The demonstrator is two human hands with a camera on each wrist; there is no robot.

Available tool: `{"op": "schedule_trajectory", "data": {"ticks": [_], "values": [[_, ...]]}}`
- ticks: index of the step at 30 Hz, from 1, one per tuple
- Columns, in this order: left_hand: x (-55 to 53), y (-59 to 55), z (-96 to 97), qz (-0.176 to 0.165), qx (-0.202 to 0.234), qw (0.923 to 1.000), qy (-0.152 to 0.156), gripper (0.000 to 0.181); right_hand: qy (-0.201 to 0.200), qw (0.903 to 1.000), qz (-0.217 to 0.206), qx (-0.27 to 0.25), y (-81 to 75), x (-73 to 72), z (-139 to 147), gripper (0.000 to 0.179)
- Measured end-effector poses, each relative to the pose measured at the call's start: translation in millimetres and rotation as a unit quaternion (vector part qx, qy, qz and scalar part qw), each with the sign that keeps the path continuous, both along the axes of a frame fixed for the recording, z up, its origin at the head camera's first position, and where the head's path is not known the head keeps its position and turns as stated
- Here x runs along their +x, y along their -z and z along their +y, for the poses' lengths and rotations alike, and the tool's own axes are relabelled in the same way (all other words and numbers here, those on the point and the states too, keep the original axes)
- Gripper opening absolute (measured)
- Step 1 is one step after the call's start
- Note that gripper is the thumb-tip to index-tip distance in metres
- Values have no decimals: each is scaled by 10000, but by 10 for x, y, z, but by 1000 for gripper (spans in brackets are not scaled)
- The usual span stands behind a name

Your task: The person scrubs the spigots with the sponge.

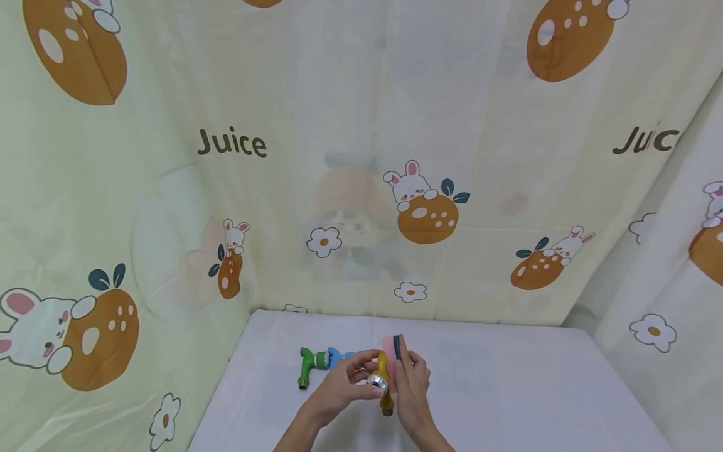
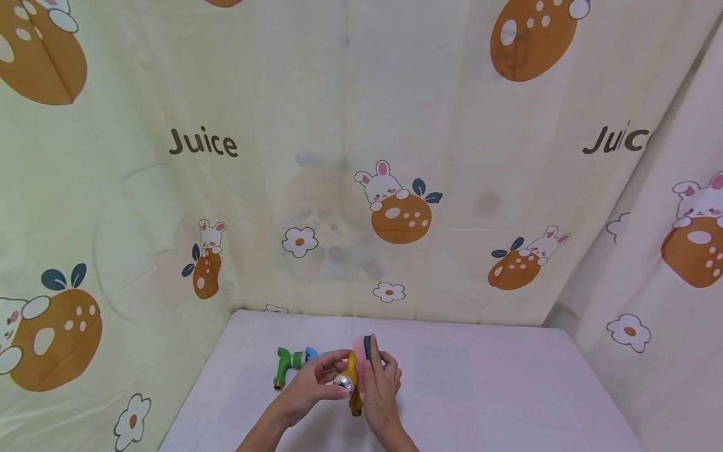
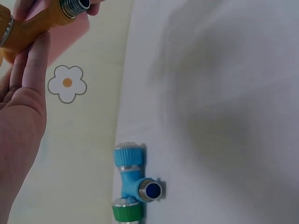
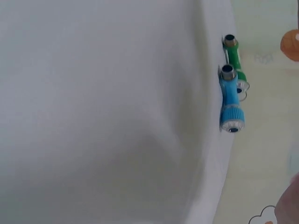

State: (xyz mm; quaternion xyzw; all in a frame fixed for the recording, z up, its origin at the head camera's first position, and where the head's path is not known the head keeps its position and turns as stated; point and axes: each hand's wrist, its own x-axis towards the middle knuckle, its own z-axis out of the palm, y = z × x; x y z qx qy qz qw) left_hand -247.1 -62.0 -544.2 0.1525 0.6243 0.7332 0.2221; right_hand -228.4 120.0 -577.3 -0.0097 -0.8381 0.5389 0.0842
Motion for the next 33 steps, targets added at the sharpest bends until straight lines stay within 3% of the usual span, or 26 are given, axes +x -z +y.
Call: {"op": "schedule_trajectory", "data": {"ticks": [5, 10, 15, 20, 23, 28, 33], "values": [[-36, -31, -62, 26, 55, 9996, -259, 83, 149, 9995, 104, -254, -18, 126, -1, 54], [-75, -24, -131, 28, 136, 9988, -463, 83, 227, 9953, 927, -137, 43, 285, -32, 50], [-98, -6, -166, 180, 180, 9987, -439, 86, 12, 9778, 2091, 128, 149, 390, -106, 57], [-111, -26, -177, 372, 175, 9987, -300, 89, -46, 9605, 2746, 453, 180, 384, -148, 60], [-118, -42, -184, 464, 92, 9984, -318, 88, -15, 9631, 2634, 546, 159, 363, -162, 60], [-120, -60, -195, 526, -96, 9979, -379, 90, -20, 9822, 1857, 283, 105, 352, -176, 57], [-91, -56, -179, 603, -296, 9966, -472, 93, -72, 9917, 1238, 337, 84, 298, -147, 54]]}}
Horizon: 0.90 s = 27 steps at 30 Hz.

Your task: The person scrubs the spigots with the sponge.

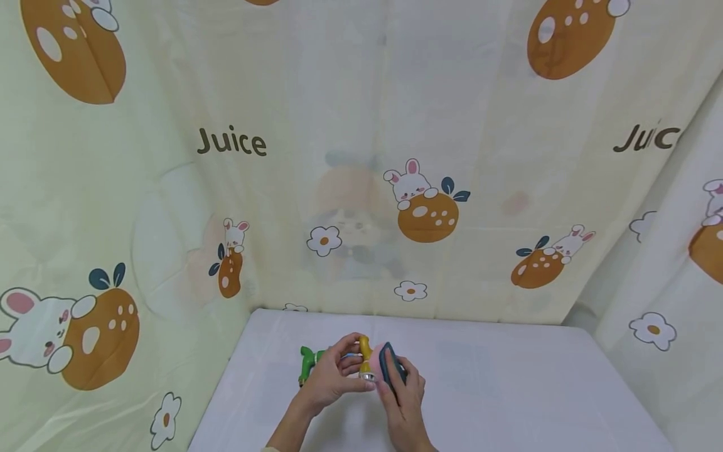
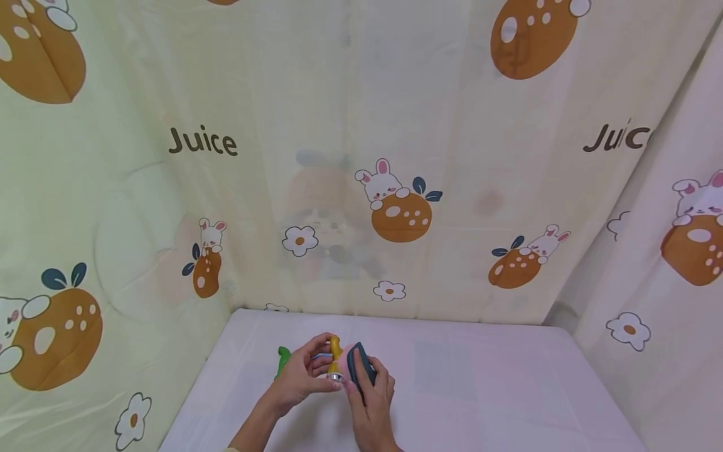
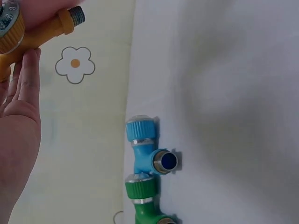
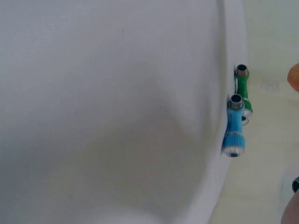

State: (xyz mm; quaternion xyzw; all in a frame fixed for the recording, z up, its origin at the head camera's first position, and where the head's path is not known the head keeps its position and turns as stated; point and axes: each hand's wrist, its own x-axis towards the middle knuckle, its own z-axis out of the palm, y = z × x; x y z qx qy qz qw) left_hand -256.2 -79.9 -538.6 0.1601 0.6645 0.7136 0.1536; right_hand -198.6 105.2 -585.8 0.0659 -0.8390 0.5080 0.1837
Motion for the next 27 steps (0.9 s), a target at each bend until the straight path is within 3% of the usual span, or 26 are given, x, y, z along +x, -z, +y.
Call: {"op": "schedule_trajectory", "data": {"ticks": [7, 15, 27], "values": [[33, 39, 52, 58, -273, 9993, -234, 94, 3, 9972, -714, 226, 13, -75, 61, 54], [37, 71, 97, 277, -384, 9985, -268, 92, 330, 9927, -903, 722, 48, -93, 69, 56], [50, 73, 132, 471, -405, 9979, -169, 91, 603, 9904, -930, 830, 116, -132, 110, 53]]}}
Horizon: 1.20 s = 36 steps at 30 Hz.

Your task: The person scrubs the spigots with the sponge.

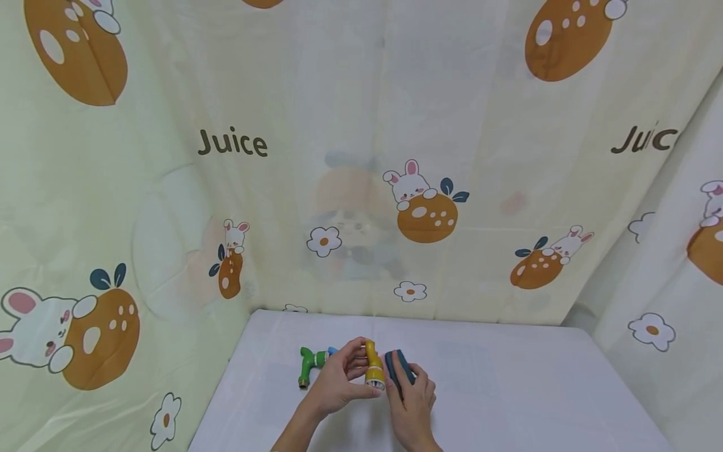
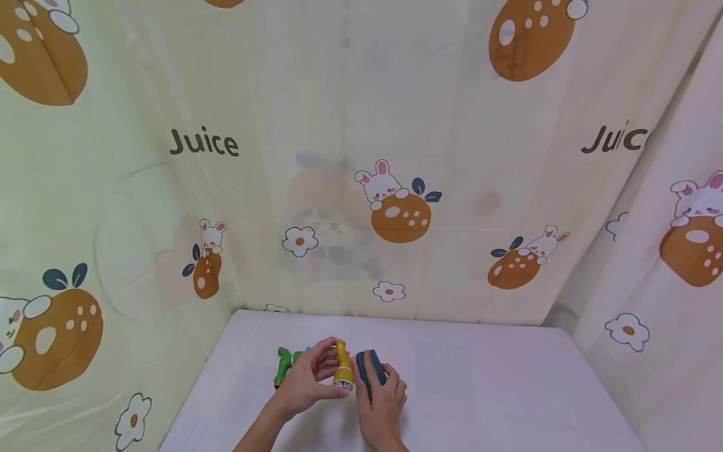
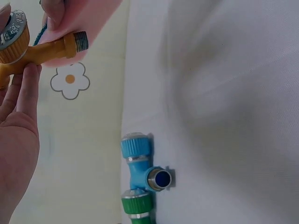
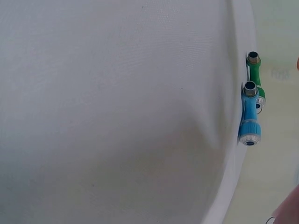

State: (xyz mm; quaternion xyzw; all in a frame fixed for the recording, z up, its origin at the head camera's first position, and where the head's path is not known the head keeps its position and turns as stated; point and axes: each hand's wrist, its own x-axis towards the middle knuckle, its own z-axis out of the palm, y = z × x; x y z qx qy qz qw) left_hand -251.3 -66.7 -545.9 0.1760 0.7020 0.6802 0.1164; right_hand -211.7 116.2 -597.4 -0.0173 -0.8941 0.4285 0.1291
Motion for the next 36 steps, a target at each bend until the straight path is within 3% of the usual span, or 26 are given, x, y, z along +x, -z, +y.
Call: {"op": "schedule_trajectory", "data": {"ticks": [7, 18, 29, 36], "values": [[6, -27, -5, -54, -53, 9999, -79, 88, 111, 9998, 123, 71, 12, -9, -8, 52], [-4, 13, -27, -203, 31, 9998, -27, 93, 280, 9989, -346, -178, 70, 11, 31, 53], [-13, -1, -51, -433, 279, 9986, 84, 90, 420, 9973, -494, -346, 117, 20, 8, 56], [-3, -5, -72, -478, 365, 9981, -120, 91, 426, 9972, -355, -496, 62, 36, -19, 58]]}}
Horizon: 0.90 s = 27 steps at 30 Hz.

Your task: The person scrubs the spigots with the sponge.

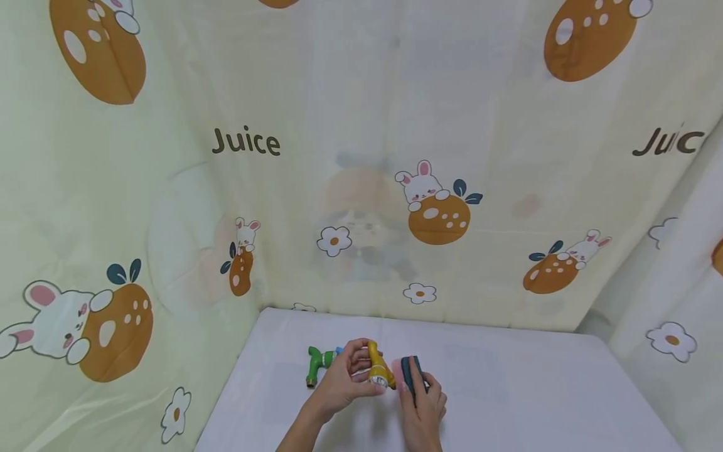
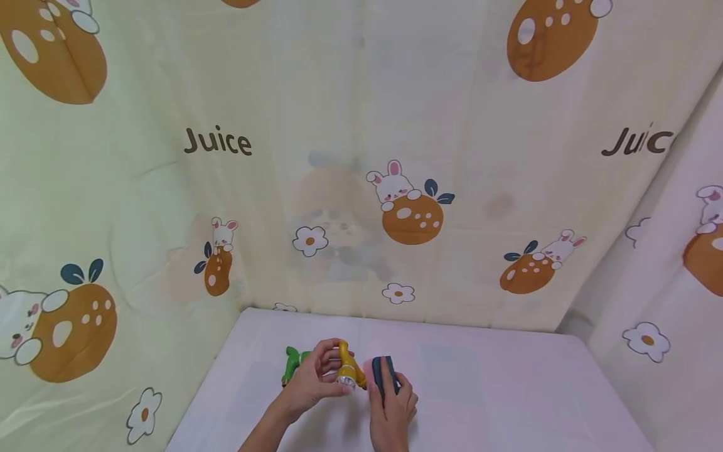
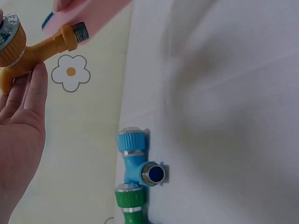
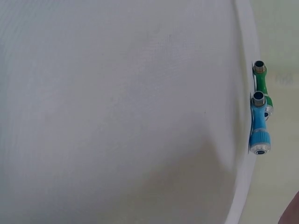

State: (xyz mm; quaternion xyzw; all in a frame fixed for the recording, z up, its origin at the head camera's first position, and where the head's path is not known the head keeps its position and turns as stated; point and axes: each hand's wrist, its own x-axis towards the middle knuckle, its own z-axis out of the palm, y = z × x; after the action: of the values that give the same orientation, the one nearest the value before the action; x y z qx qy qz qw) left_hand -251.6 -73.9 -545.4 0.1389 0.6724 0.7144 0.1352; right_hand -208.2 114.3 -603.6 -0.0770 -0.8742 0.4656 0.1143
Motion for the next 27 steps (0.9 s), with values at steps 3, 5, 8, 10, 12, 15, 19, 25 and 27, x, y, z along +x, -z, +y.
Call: {"op": "schedule_trajectory", "data": {"ticks": [3, 5, 8, 10, 12, 15, 19, 25, 27], "values": [[9, -11, 1, -47, 83, 9999, -100, 93, 27, 9994, 213, -255, -38, 39, -32, 55], [12, -15, 1, -72, 163, 9997, -142, 93, 38, 9981, 374, -483, -68, 81, -65, 54], [22, -21, 1, -128, 212, 9994, -252, 88, 10, 9937, 866, -717, -105, 153, -127, 51], [32, -30, 0, -180, 240, 9990, -341, 85, -48, 9890, 1317, -668, -114, 199, -170, 50], [41, -48, -1, -203, 347, 9985, -378, 84, -184, 9812, 1857, -500, -108, 228, -207, 54], [45, -92, -7, -183, 610, 9974, -325, 85, -402, 9680, 2473, -139, -96, 237, -231, 61], [42, -164, -15, -148, 851, 9960, -225, 83, -628, 9615, 2667, 202, -115, 207, -208, 64], [58, -169, -52, -268, 846, 9956, -286, 84, -719, 9508, 2845, 992, -137, 159, -164, 67], [59, -149, -63, -305, 798, 9956, -371, 86, -732, 9483, 2858, 1172, -144, 145, -159, 67]]}}
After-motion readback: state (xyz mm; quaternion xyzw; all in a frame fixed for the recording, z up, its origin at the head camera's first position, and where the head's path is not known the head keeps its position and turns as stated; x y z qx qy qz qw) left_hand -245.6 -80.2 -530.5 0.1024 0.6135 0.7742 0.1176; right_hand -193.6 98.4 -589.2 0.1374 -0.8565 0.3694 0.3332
